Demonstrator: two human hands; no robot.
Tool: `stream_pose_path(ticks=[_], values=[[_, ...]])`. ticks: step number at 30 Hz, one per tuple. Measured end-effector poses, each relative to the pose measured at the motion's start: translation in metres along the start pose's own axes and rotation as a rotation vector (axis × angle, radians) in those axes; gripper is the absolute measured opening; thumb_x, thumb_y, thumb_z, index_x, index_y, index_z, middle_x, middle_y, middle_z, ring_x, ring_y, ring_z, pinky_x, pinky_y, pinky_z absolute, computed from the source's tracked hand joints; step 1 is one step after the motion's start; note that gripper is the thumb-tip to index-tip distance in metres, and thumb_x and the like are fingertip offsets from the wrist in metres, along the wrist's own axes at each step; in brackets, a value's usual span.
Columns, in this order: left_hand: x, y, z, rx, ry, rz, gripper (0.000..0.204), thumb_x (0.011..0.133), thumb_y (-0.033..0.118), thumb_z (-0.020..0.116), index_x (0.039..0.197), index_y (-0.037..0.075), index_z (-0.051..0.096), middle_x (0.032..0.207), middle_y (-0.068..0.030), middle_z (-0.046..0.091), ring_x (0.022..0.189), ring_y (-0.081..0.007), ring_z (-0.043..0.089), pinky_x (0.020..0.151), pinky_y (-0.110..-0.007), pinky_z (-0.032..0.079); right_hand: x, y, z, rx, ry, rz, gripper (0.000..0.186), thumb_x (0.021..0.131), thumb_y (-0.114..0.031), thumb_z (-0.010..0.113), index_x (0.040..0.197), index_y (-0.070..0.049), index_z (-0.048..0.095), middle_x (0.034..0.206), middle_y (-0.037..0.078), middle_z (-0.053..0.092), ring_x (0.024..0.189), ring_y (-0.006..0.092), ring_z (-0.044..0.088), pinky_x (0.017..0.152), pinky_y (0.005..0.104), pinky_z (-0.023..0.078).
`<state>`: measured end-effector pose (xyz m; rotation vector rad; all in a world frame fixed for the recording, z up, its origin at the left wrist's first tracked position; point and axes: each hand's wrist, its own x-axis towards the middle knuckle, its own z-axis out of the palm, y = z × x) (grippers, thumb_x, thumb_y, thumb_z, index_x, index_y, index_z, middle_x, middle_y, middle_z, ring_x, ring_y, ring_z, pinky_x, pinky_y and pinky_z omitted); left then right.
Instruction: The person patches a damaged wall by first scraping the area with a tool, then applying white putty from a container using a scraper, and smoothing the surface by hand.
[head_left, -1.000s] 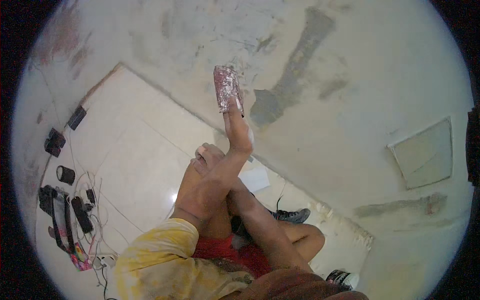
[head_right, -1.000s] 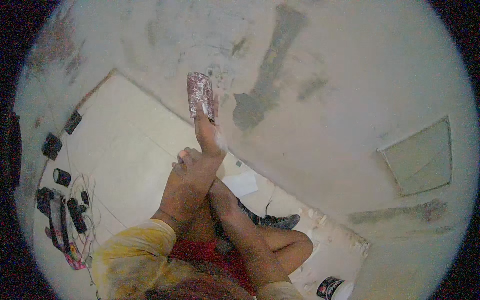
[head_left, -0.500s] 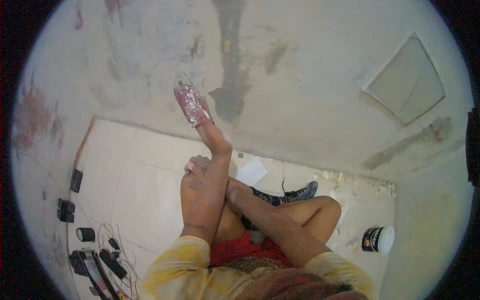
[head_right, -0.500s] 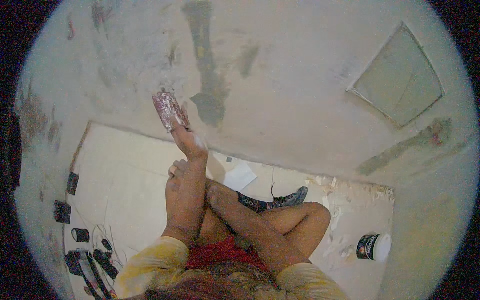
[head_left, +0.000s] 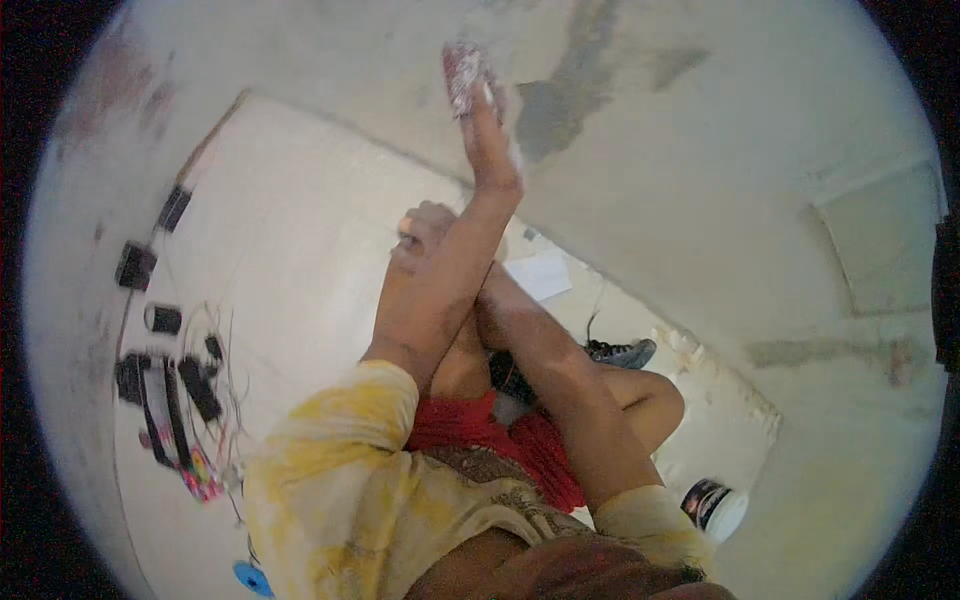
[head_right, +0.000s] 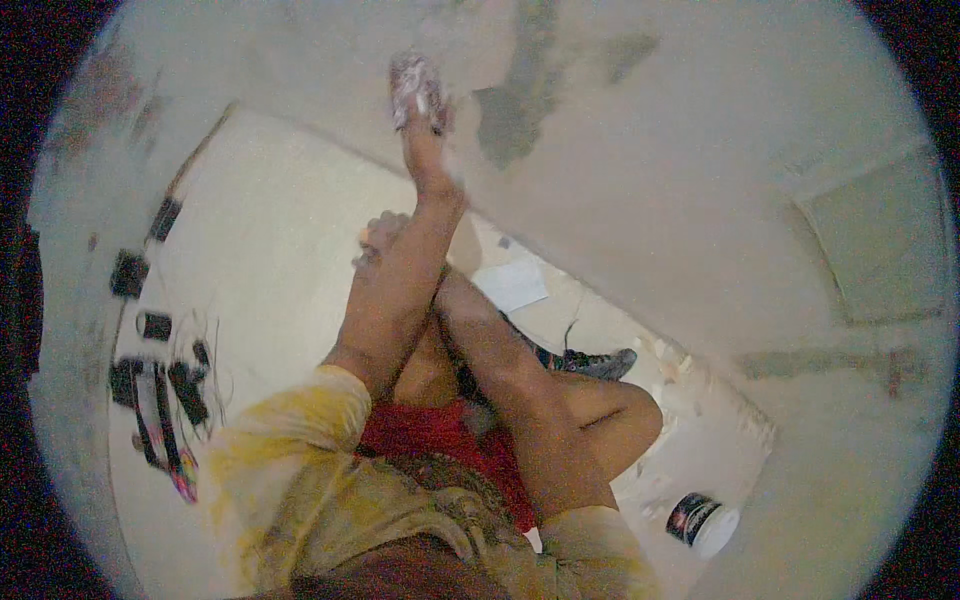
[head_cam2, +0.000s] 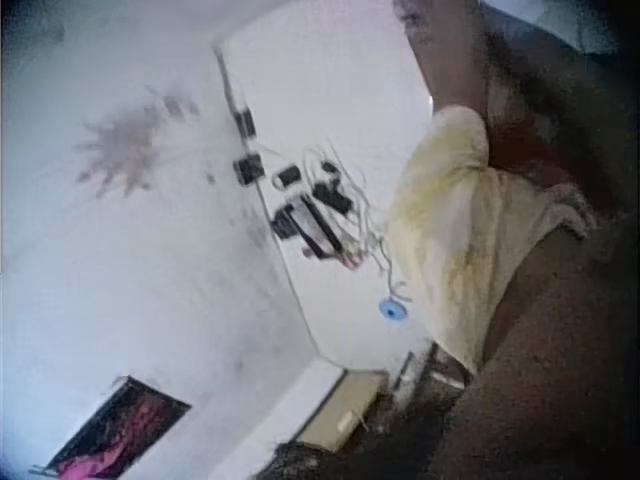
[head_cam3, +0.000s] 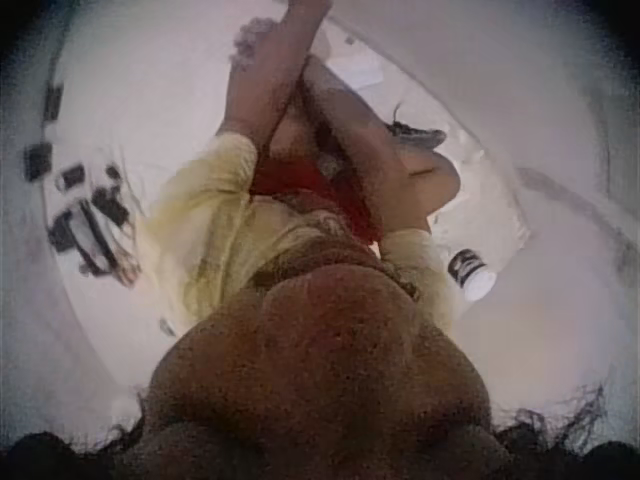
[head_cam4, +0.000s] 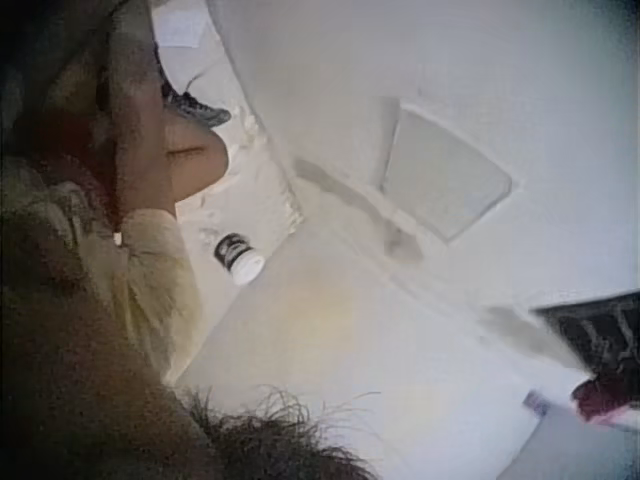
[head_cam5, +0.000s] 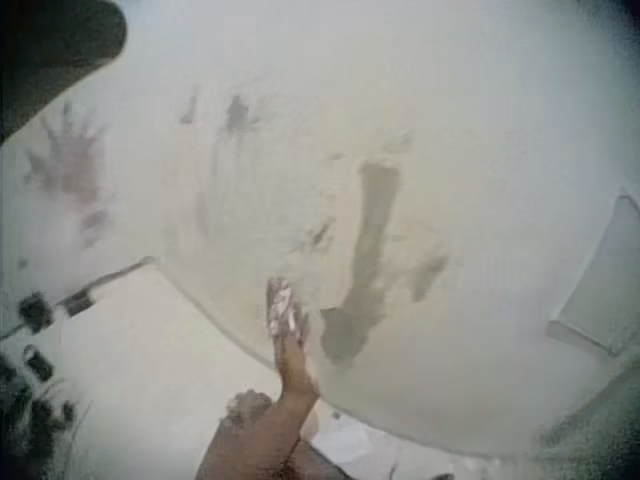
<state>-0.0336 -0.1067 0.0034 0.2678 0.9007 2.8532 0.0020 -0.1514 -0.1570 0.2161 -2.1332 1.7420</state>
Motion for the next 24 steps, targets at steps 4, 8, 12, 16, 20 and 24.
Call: stream_pose_path(ticks=[4, 8, 12, 16, 20, 24], values=[[0.023, 0.0, -0.022, -0.316, -0.091, -0.131, 0.054, 0.101, 0.042, 0.043, 0.142, 0.007, 0.038, 0.141, -0.0061, 0.043, 0.132, -0.0203, 0.037, 0.11, -0.039, 0.031, -0.009, 0.03, 0.003, 0.154, 0.017, -0.208, 0.02, 0.093, -0.014, 0.058, 0.077, -0.008, 0.048, 0.076, 0.001, 0.044, 0.077, 0.0155, 0.047, 0.067, 0.035, 0.043], [0.025, 0.004, -0.023, -0.475, 0.016, -0.289, 0.043, 0.101, 0.037, 0.04, 0.129, 0.006, 0.048, 0.128, -0.0096, 0.053, 0.12, -0.0244, 0.049, 0.106, -0.052, 0.037, -0.008, -0.003, 0.003, 1.165, 0.04, 0.376, 0.018, 0.083, -0.012, 0.067, 0.08, -0.008, 0.05, 0.078, 0.003, 0.05, 0.075, 0.0194, 0.051, 0.065, 0.0354, 0.044], [0.019, -0.008, -0.011, -0.524, -0.003, -0.349, 0.039, 0.101, 0.037, 0.041, 0.127, 0.009, 0.049, 0.126, -0.0072, 0.054, 0.119, -0.0232, 0.049, 0.106, -0.051, 0.037, 0.0, 0.016, -0.001, 0.453, 0.054, 0.104, 0.023, 0.085, -0.013, 0.067, 0.075, -0.01, 0.047, 0.073, 0.0, 0.046, 0.07, 0.0173, 0.049, 0.062, 0.034, 0.044], [0.022, -0.012, -0.02, -0.413, 0.023, -0.238, 0.038, 0.101, 0.036, 0.042, 0.127, 0.011, 0.049, 0.127, -0.0047, 0.053, 0.119, -0.021, 0.048, 0.104, -0.049, 0.039, -0.008, 0.005, -0.002, 0.232, 0.015, 0.007, 0.028, 0.089, -0.015, 0.064, 0.07, -0.012, 0.045, 0.072, -0.004, 0.042, 0.069, 0.0138, 0.048, 0.061, 0.0338, 0.043], [0.023, 0.002, -0.027, -0.317, 0.128, -0.15, 0.035, 0.1, 0.035, 0.042, 0.126, 0.012, 0.05, 0.124, -0.0033, 0.054, 0.116, -0.0196, 0.049, 0.102, -0.048, 0.041, -0.013, -0.075, 0.009, 1.223, 0.121, 0.462, 0.024, 0.089, -0.015, 0.063, 0.074, -0.011, 0.045, 0.075, -0.003, 0.042, 0.071, 0.013, 0.048, 0.063, 0.0331, 0.045], [0.014, -0.013, -0.008, -0.402, 0.085, -0.205, 0.033, 0.1, 0.034, 0.043, 0.123, 0.012, 0.052, 0.121, -0.003, 0.055, 0.115, -0.0187, 0.049, 0.102, -0.047, 0.04, -0.024, -0.029, -0.014, 1.408, 0.125, 0.386, 0.018, 0.09, -0.015, 0.065, 0.085, -0.009, 0.05, 0.079, -0.001, 0.045, 0.077, 0.0133, 0.051, 0.071, 0.032, 0.047]])
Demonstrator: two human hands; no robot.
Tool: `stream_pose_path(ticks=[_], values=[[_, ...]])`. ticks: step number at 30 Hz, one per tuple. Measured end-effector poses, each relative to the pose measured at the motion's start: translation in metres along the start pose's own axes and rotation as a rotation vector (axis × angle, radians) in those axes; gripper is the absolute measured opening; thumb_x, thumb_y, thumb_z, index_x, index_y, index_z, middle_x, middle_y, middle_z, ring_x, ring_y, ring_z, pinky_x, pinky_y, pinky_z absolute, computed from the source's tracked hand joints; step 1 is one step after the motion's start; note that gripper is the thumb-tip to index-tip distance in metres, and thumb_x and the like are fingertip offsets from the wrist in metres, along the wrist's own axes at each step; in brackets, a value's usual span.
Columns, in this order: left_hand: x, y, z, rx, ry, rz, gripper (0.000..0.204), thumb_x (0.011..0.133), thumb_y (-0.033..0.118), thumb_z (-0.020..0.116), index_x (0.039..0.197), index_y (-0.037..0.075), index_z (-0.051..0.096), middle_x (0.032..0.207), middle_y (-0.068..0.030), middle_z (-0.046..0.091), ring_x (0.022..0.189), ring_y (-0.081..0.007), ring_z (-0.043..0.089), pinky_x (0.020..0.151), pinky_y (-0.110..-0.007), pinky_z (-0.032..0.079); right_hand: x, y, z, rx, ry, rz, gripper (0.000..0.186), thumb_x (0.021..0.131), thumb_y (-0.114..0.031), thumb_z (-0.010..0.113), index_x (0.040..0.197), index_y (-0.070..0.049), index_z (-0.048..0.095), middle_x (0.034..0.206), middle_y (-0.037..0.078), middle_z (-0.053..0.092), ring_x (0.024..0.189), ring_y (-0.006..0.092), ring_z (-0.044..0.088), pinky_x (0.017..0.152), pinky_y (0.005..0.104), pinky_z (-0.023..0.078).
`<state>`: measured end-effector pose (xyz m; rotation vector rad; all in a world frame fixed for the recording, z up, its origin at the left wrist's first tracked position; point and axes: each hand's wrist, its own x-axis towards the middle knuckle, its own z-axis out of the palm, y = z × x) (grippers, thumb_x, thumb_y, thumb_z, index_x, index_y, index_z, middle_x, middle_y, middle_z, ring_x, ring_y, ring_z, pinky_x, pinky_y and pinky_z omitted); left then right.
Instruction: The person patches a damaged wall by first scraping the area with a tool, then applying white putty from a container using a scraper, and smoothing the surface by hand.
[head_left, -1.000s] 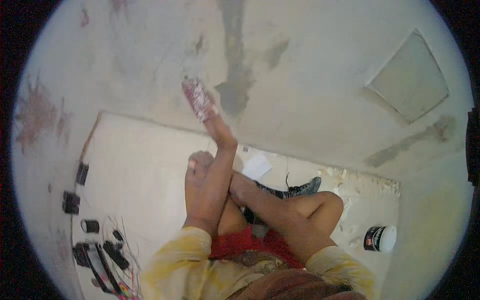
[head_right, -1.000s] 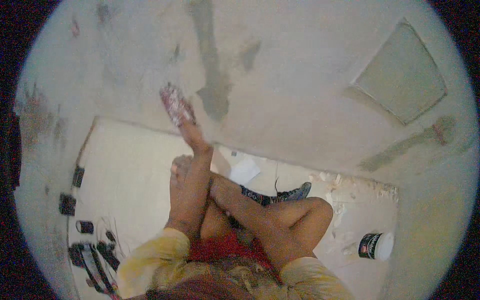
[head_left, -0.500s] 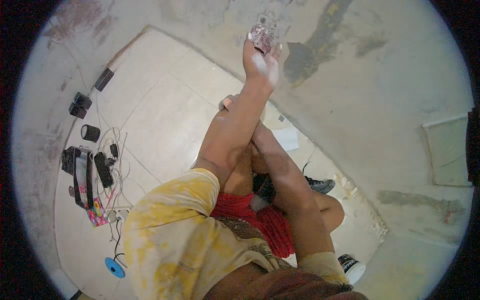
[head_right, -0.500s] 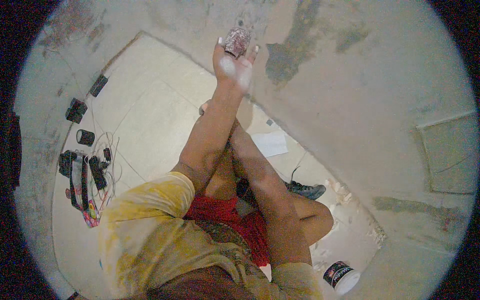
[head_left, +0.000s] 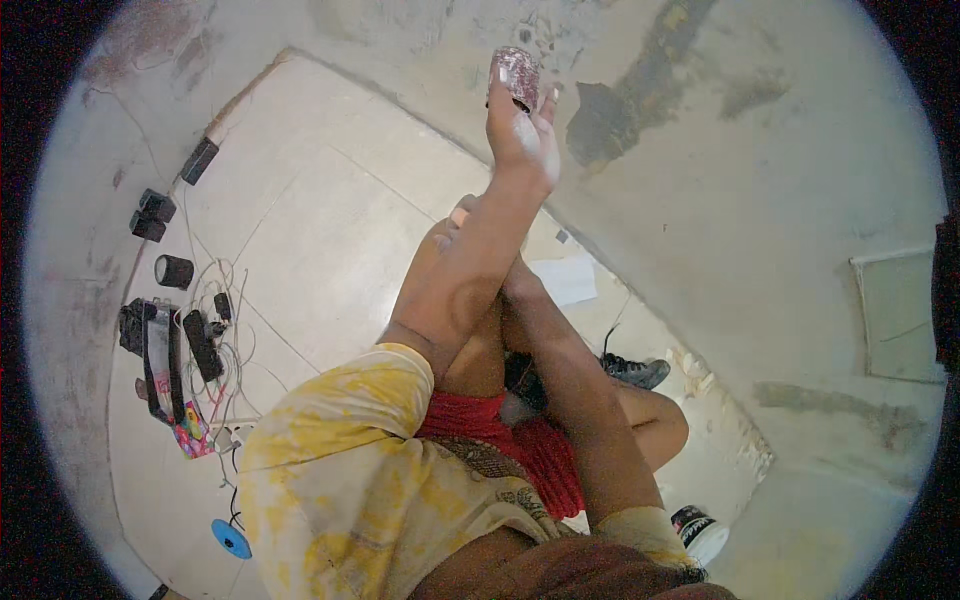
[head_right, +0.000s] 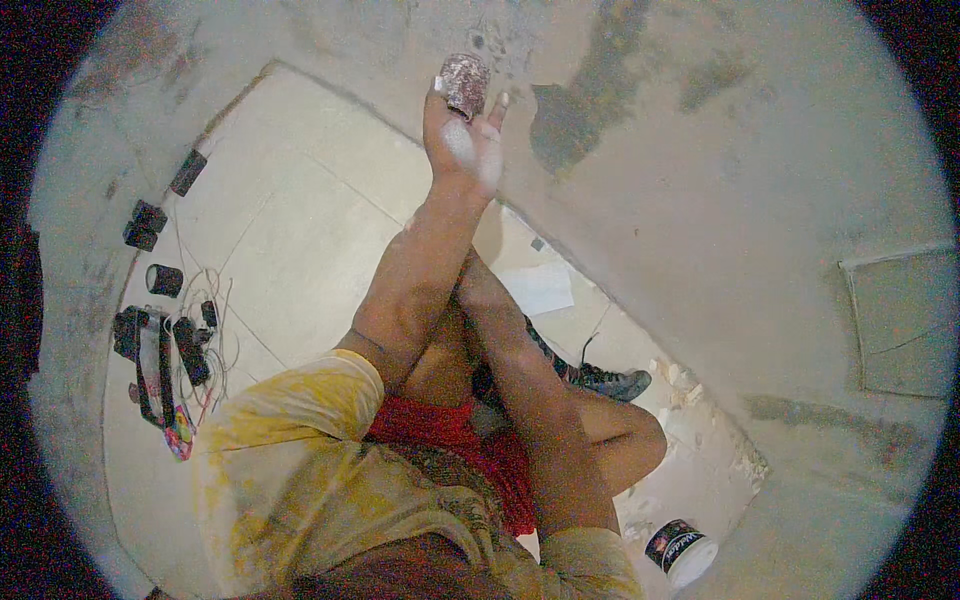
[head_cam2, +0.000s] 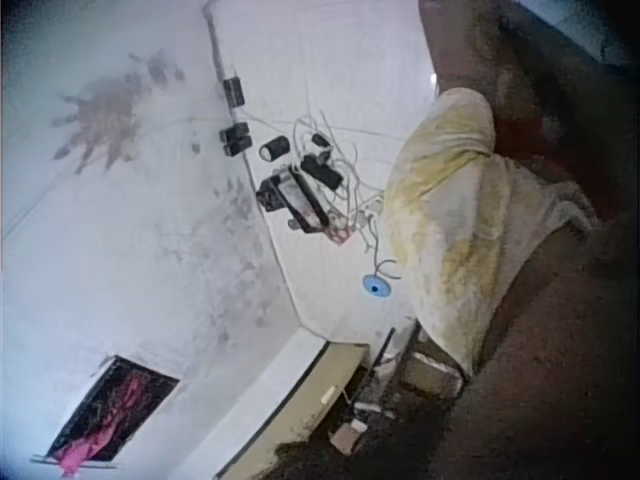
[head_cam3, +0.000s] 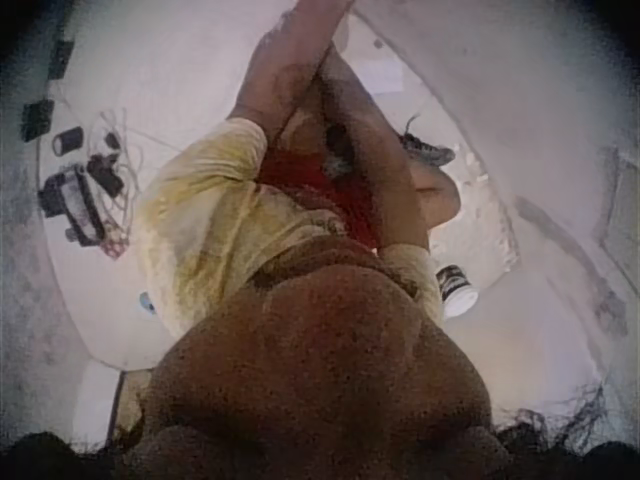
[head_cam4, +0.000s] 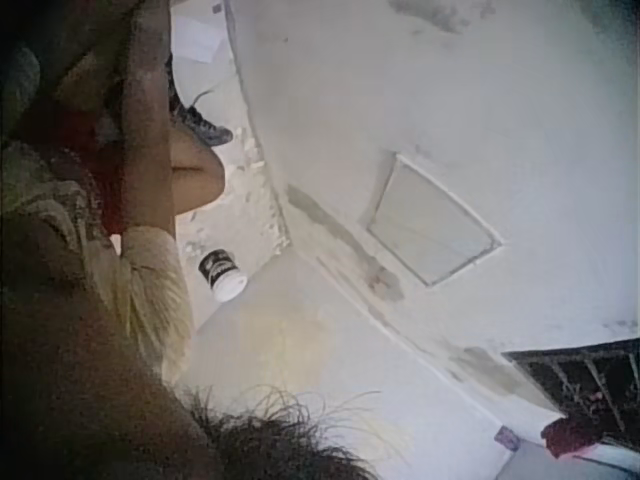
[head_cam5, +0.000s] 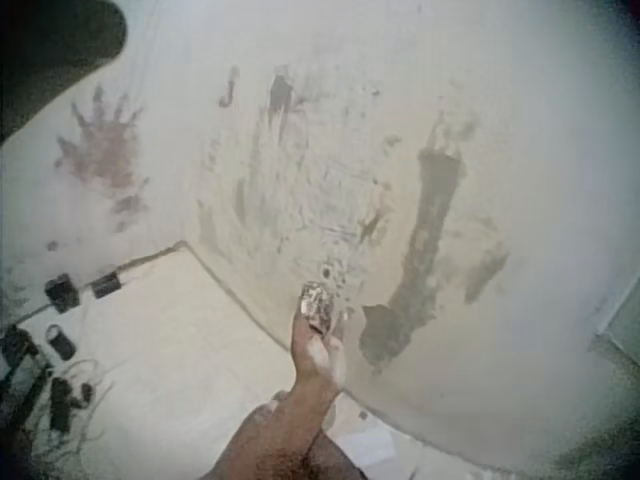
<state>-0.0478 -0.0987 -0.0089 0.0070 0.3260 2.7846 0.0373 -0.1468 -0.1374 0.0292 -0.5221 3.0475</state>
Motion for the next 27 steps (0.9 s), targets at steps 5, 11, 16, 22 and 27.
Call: stream_pose_path(ticks=[5, 11, 16, 22, 27], values=[[-0.005, 0.004, -0.005, -0.014, 0.131, -0.038, 0.029, 0.099, 0.034, 0.045, 0.118, 0.015, 0.054, 0.117, 0.0004, 0.057, 0.11, -0.0156, 0.049, 0.104, -0.044, 0.033, -0.01, 0.001, 0.009, -1.396, 0.1, -0.238, 0.026, 0.092, -0.019, 0.065, 0.112, -0.004, 0.057, 0.103, 0.006, 0.057, 0.101, 0.018, 0.055, 0.089, 0.033, 0.046], [-0.012, 0.001, 0.004, -0.014, 0.213, -0.075, 0.029, 0.098, 0.036, 0.047, 0.117, 0.015, 0.056, 0.114, 0.0007, 0.058, 0.11, -0.0164, 0.05, 0.104, -0.043, 0.033, -0.024, 0.003, 0.011, -1.116, 0.177, -0.093, 0.039, 0.089, -0.02, 0.066, 0.122, -0.001, 0.054, 0.117, 0.012, 0.056, 0.112, 0.0236, 0.052, 0.097, 0.0364, 0.043], [0.001, 0.003, -0.009, -0.052, -0.004, -0.091, 0.035, 0.098, 0.035, 0.048, 0.121, 0.008, 0.054, 0.123, -0.0046, 0.055, 0.116, -0.0227, 0.05, 0.108, -0.044, 0.033, -0.035, 0.006, 0.004, -1.563, 0.147, -0.228, 0.045, 0.087, -0.021, 0.066, 0.124, 0.0, 0.052, 0.123, 0.016, 0.054, 0.117, 0.0275, 0.051, 0.101, 0.0386, 0.041], [-0.018, -0.014, -0.004, 0.297, 0.021, 0.091, 0.052, 0.099, 0.033, 0.045, 0.142, 0.005, 0.034, 0.135, -0.0122, 0.048, 0.127, -0.0265, 0.045, 0.112, -0.041, 0.03, -0.072, 0.002, -0.037, -2.364, 0.073, -0.37, 0.051, 0.084, -0.021, 0.067, 0.127, 0.002, 0.05, 0.13, 0.021, 0.05, 0.122, 0.0323, 0.048, 0.105, 0.0413, 0.038], [-0.005, -0.038, -0.04, 0.451, -0.072, 0.037, 0.054, 0.1, 0.03, 0.048, 0.141, -0.003, 0.038, 0.139, -0.0109, 0.045, 0.125, -0.0194, 0.044, 0.107, -0.032, 0.029, -0.119, -0.008, 0.011, -2.244, 0.263, -0.228, 0.062, 0.085, -0.021, 0.065, 0.136, 0.005, 0.041, 0.14, 0.028, 0.041, 0.128, 0.039, 0.043, 0.109, 0.0447, 0.035]])
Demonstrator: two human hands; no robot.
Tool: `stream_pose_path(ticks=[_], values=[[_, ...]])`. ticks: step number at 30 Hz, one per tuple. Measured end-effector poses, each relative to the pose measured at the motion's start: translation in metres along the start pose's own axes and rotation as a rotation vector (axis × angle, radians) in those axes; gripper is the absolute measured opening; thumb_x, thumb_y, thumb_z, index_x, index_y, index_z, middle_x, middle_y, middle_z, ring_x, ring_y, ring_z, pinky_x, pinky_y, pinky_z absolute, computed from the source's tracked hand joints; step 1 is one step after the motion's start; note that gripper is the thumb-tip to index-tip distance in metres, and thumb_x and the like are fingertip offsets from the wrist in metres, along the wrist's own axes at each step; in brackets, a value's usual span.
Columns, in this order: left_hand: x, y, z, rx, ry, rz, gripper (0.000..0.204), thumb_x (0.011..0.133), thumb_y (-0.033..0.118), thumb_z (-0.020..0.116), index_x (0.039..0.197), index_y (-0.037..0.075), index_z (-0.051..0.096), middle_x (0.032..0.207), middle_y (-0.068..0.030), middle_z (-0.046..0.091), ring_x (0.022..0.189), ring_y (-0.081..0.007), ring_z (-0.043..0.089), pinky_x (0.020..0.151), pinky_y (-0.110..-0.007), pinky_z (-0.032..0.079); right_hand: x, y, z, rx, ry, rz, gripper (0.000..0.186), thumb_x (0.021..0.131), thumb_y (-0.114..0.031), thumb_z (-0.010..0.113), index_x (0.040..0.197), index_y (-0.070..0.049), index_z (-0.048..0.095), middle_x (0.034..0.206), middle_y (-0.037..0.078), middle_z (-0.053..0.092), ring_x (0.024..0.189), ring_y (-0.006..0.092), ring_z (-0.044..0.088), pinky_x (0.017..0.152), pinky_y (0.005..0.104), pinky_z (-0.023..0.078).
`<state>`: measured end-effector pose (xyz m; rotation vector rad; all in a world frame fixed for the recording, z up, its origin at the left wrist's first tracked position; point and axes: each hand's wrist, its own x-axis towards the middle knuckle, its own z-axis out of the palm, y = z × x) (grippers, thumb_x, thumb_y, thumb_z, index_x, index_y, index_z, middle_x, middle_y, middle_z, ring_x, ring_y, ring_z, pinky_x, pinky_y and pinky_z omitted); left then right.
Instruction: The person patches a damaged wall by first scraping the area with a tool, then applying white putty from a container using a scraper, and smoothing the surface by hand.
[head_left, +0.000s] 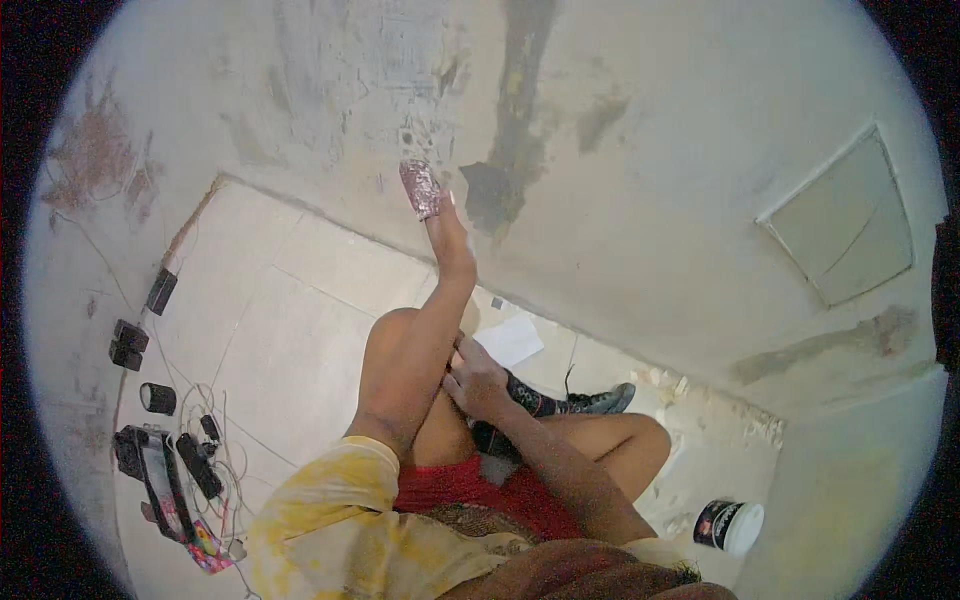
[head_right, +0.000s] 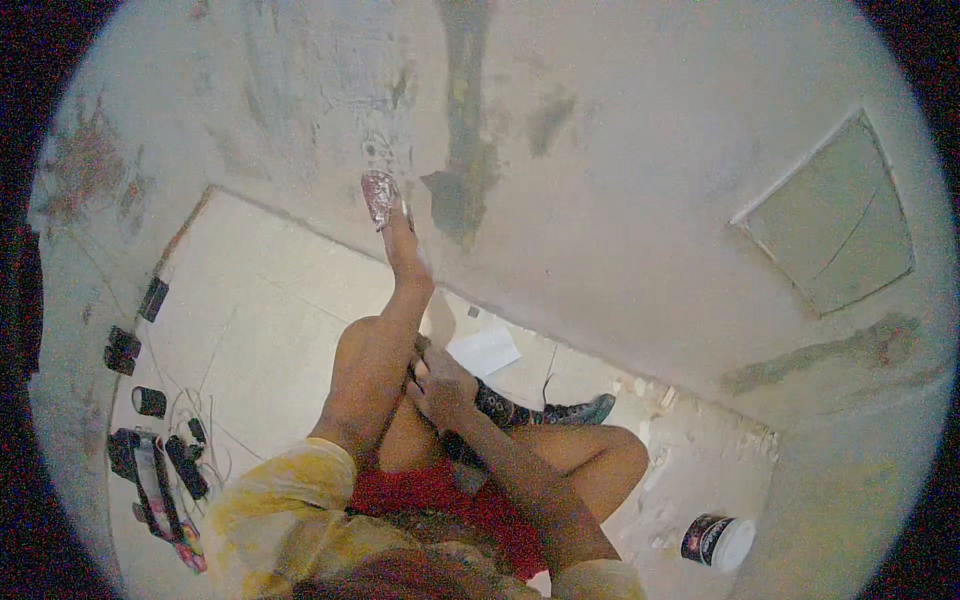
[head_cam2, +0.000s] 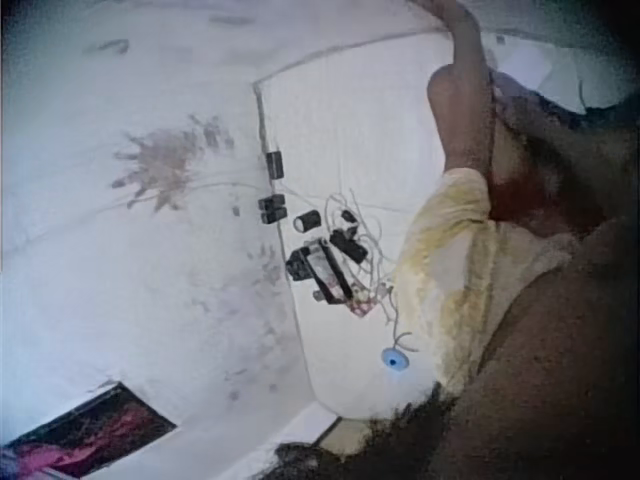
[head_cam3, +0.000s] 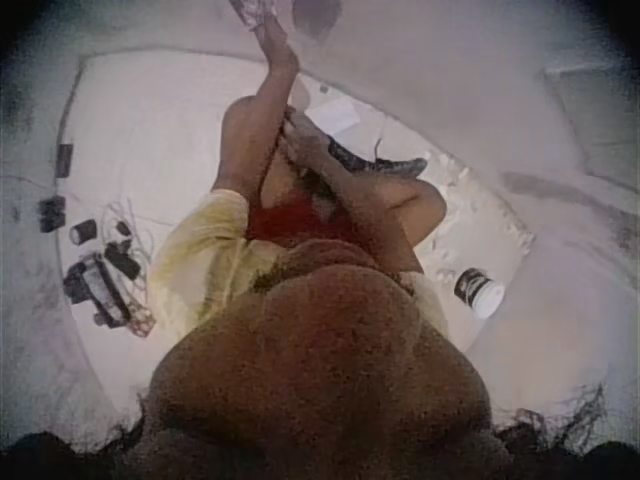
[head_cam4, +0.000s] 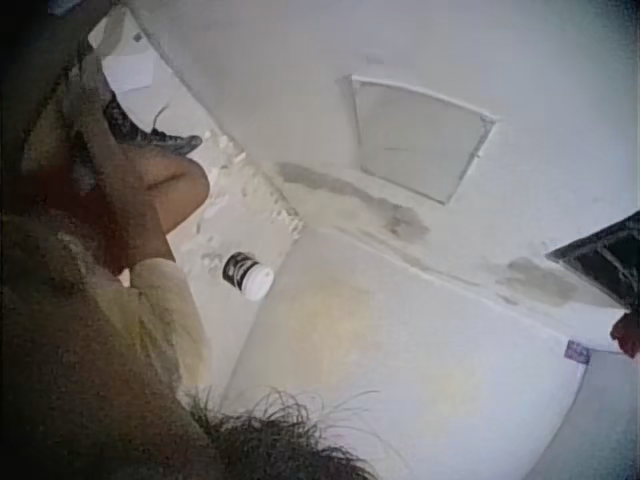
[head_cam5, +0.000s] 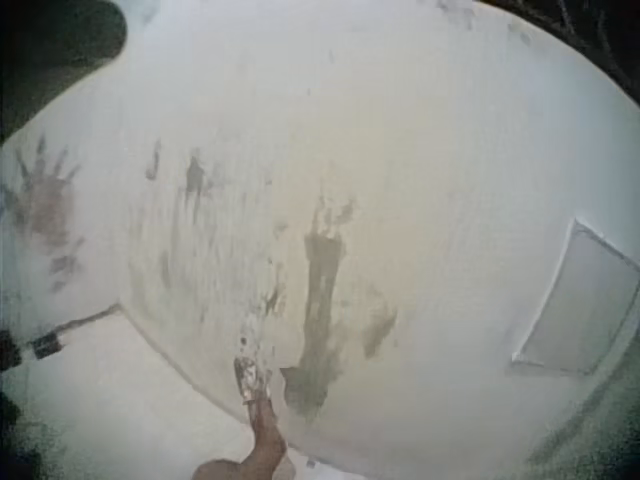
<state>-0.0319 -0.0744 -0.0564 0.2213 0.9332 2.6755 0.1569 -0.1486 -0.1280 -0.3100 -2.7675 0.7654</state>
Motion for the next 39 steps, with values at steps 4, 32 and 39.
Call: stream_pose_path(ticks=[4, 32, 39], values=[[-0.002, -0.012, 0.004, 0.033, -0.083, 0.017, 0.059, 0.1, 0.035, 0.047, 0.145, 0.0, 0.031, 0.142, -0.0114, 0.042, 0.129, -0.0214, 0.041, 0.11, -0.034, 0.028, -0.058, 0.048, -0.018, -0.025, 0.034, -0.132, 0.07, 0.085, -0.022, 0.065, 0.142, 0.004, 0.035, 0.141, 0.029, 0.039, 0.132, 0.0428, 0.039, 0.11, 0.0467, 0.035], [-0.01, -0.07, 0.013, 1.006, -0.246, 0.629, 0.092, 0.081, 0.02, 0.061, 0.152, -0.005, 0.008, 0.159, -0.0234, 0.009, 0.148, -0.0369, 0.009, 0.12, -0.041, 0.009, -0.142, 0.171, -0.058, 0.283, 0.004, 0.375, 0.03, 0.09, 0.002, 0.044, 0.111, -0.003, 0.064, 0.107, 0.023, 0.067, 0.103, 0.0364, 0.065, 0.09, 0.0413, 0.05], [-0.017, -0.083, -0.001, 0.962, -0.281, 0.715, 0.093, 0.082, 0.017, 0.059, 0.151, -0.006, 0.003, 0.159, -0.0257, 0.006, 0.148, -0.038, 0.006, 0.119, -0.043, 0.006, -0.126, 0.176, -0.05, 0.289, -0.032, 0.388, 0.038, 0.081, 0.009, 0.04, 0.112, 0.003, 0.062, 0.108, 0.025, 0.066, 0.102, 0.0356, 0.065, 0.092, 0.04, 0.05]])
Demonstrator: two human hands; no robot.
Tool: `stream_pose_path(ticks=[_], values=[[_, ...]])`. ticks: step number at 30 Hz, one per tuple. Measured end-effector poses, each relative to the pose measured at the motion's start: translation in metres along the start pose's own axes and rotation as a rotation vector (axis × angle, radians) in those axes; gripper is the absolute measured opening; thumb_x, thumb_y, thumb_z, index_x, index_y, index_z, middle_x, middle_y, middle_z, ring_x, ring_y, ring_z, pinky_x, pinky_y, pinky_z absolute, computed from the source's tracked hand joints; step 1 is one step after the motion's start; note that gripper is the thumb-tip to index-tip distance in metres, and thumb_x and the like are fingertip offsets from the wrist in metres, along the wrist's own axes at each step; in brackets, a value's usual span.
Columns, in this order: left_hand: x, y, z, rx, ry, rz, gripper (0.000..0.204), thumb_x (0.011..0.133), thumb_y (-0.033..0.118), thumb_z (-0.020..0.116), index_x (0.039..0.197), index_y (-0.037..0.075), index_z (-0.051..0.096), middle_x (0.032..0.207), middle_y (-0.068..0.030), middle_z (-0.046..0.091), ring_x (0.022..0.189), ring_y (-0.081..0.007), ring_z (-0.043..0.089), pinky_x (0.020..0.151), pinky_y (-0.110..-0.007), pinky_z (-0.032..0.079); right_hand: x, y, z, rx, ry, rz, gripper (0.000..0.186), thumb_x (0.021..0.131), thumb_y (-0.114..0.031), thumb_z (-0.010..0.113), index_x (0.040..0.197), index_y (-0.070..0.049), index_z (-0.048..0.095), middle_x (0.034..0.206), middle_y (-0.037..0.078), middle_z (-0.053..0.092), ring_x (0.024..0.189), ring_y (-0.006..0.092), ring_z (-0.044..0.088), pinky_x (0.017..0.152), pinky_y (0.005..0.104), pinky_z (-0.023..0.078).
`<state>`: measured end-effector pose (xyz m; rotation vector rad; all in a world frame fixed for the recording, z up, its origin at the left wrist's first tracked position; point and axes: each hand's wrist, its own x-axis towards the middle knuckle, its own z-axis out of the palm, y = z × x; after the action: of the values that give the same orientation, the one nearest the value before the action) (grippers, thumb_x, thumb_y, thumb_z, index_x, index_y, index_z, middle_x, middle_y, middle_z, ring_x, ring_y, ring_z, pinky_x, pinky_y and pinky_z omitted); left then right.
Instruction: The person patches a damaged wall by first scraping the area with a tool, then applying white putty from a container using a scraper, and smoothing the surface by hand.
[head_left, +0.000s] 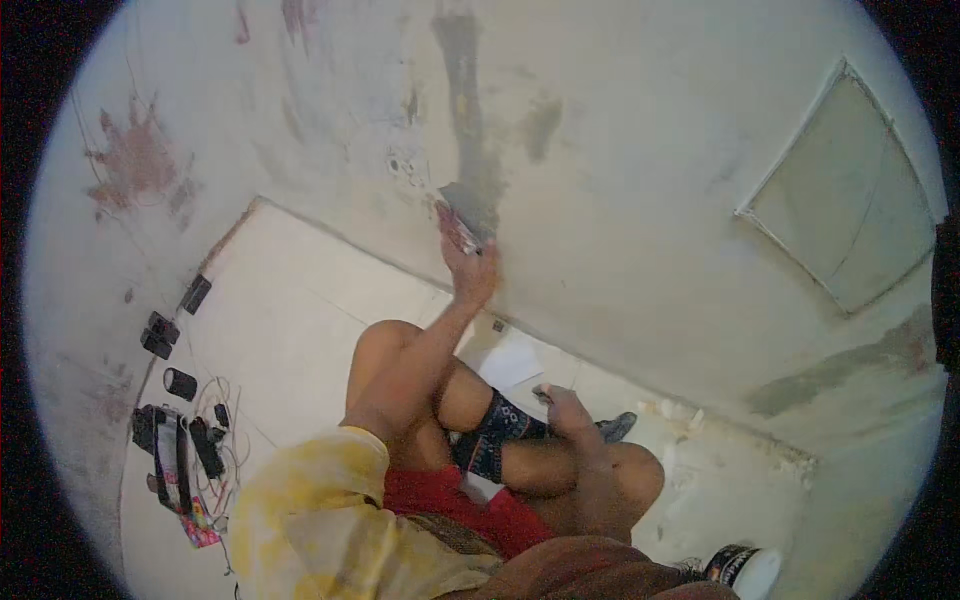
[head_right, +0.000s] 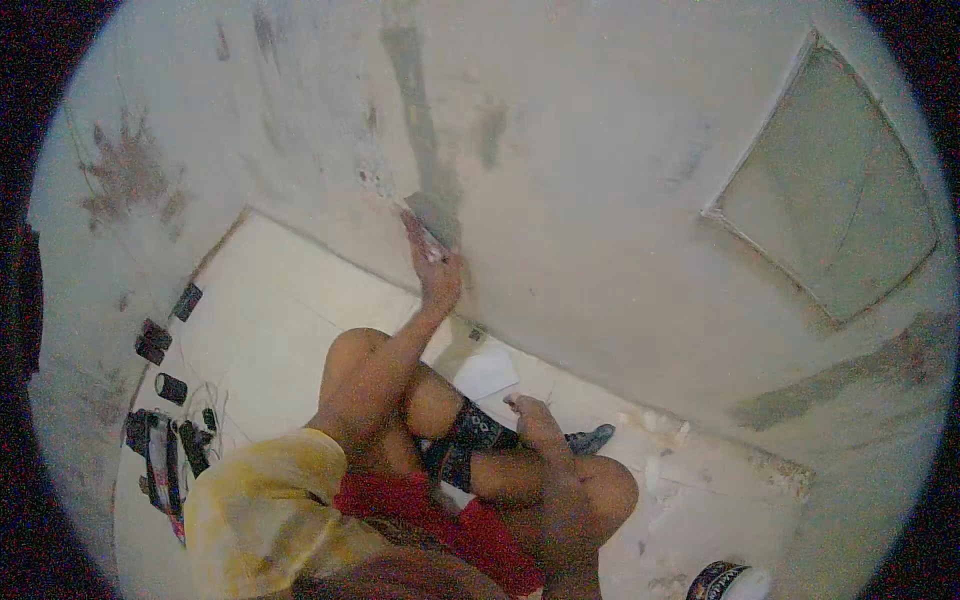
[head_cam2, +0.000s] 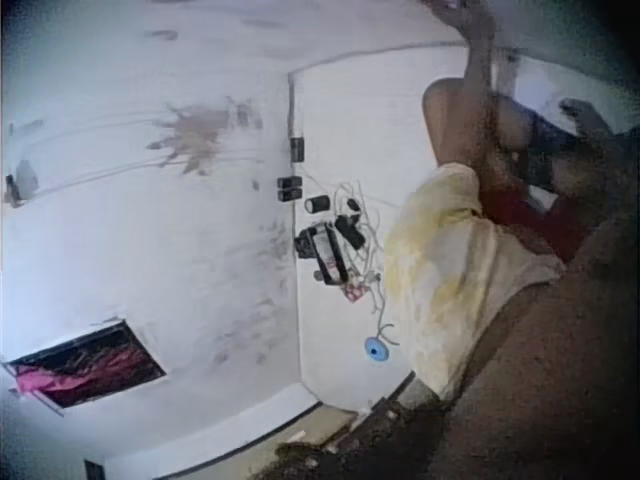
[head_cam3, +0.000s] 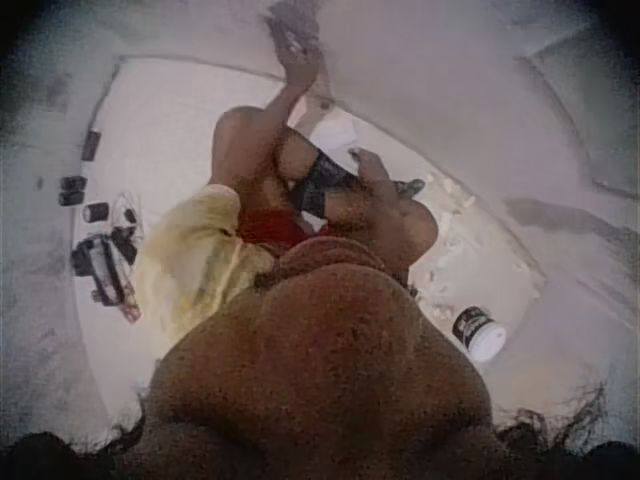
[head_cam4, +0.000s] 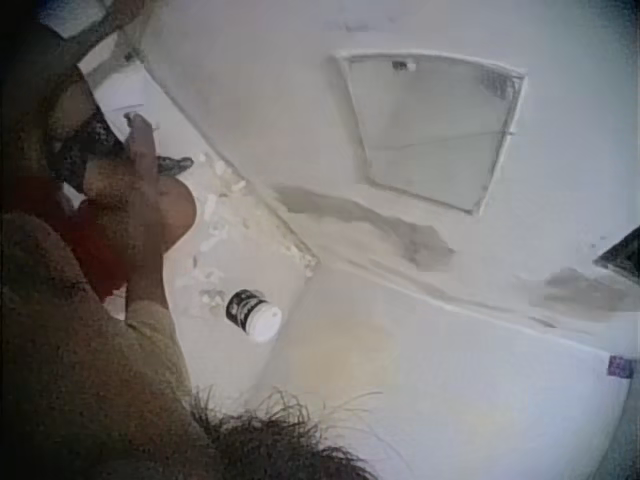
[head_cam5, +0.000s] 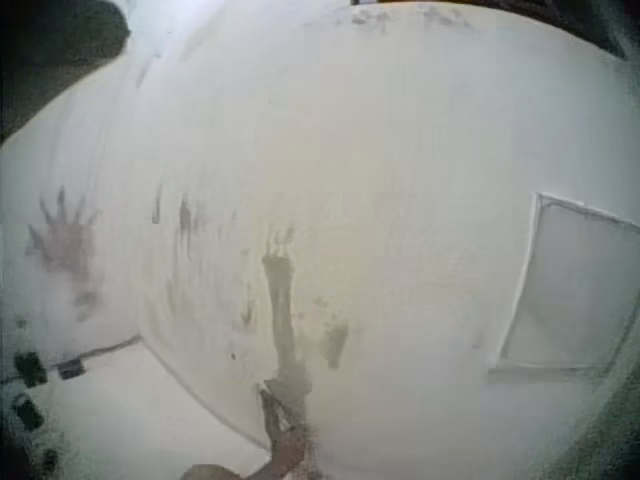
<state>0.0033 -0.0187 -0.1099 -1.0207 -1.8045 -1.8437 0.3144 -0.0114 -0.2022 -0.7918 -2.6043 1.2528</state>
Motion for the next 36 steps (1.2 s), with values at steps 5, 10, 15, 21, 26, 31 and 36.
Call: stream_pose_path(ticks=[5, 10, 15, 21, 26, 31, 36], values=[[-0.021, 0.015, 0.012, 0.067, -0.087, -0.132, 0.098, 0.076, 0.001, 0.059, 0.153, -0.001, -0.002, 0.161, -0.0206, 0.002, 0.149, -0.0312, 0.002, 0.12, -0.038, 0.004, 0.005, 0.013, 0.004, 0.018, -0.052, 0.019, 0.047, 0.074, 0.013, 0.036, 0.111, 0.001, 0.062, 0.104, 0.025, 0.067, 0.099, 0.032, 0.067, 0.089, 0.0382, 0.051], [0.029, -0.007, -0.017, -0.172, 0.051, -0.098, 0.099, 0.079, 0.005, 0.059, 0.153, 0.001, -0.008, 0.161, -0.0185, -0.003, 0.149, -0.0306, 0.001, 0.12, -0.038, 0.005, -0.008, 0.014, 0.006, 0.117, -0.037, 0.075, 0.036, 0.079, 0.009, 0.042, 0.108, 0.001, 0.062, 0.099, 0.022, 0.069, 0.092, 0.032, 0.068, 0.086, 0.038, 0.053], [0.003, 0.006, 0.0, -0.148, -0.028, -0.177, 0.096, 0.081, 0.005, 0.055, 0.151, -0.002, -0.009, 0.161, -0.0199, -0.005, 0.149, -0.0326, 0.0, 0.12, -0.039, 0.004, -0.006, 0.02, 0.003, -0.105, 0.094, -0.072, 0.027, 0.082, 0.006, 0.05, 0.106, 0.001, 0.061, 0.094, 0.019, 0.07, 0.088, 0.0314, 0.069, 0.083, 0.0376, 0.054], [-0.025, 0.012, 0.016, -0.068, -0.028, -0.141, 0.09, 0.084, 0.005, 0.051, 0.151, -0.002, -0.008, 0.16, -0.0213, -0.005, 0.149, -0.0335, -0.001, 0.12, -0.041, 0.004, 0.002, 0.033, 0.004, -0.04, -0.067, 0.011, 0.035, 0.077, 0.01, 0.055, 0.11, 0.0, 0.06, 0.096, 0.019, 0.069, 0.093, 0.0306, 0.069, 0.082, 0.0363, 0.055], [0.019, -0.006, -0.011, -0.085, 0.106, -0.307, 0.09, 0.092, 0.025, 0.054, 0.15, -0.005, -0.007, 0.159, -0.0237, -0.005, 0.148, -0.0368, 0.0, 0.119, -0.043, 0.002, -0.012, 0.017, 0.006, 0.031, -0.081, 0.098, 0.028, 0.082, 0.003, 0.057, 0.109, -0.001, 0.061, 0.097, 0.02, 0.069, 0.094, 0.0332, 0.068, 0.084, 0.0402, 0.053], [-0.015, 0.004, 0.007, -0.271, 0.03, -0.539, 0.092, 0.092, 0.028, 0.056, 0.151, -0.004, -0.007, 0.16, -0.0227, -0.006, 0.148, -0.0378, 0.0, 0.119, -0.043, 0.004, -0.015, 0.007, -0.002, -0.148, -0.017, 0.121, 0.023, 0.086, -0.003, 0.059, 0.108, -0.001, 0.063, 0.097, 0.021, 0.069, 0.095, 0.033, 0.068, 0.084, 0.0403, 0.052], [-0.05, 0.011, 0.016, -0.012, -0.182, -0.461, 0.095, 0.09, 0.029, 0.058, 0.151, -0.004, -0.006, 0.16, -0.0222, -0.007, 0.148, -0.0359, 0.0, 0.118, -0.046, 0.004, -0.009, 0.011, -0.002, -0.159, -0.052, 0.073, 0.025, 0.083, -0.002, 0.062, 0.108, -0.001, 0.065, 0.097, 0.019, 0.069, 0.093, 0.0322, 0.068, 0.083, 0.0381, 0.053]])
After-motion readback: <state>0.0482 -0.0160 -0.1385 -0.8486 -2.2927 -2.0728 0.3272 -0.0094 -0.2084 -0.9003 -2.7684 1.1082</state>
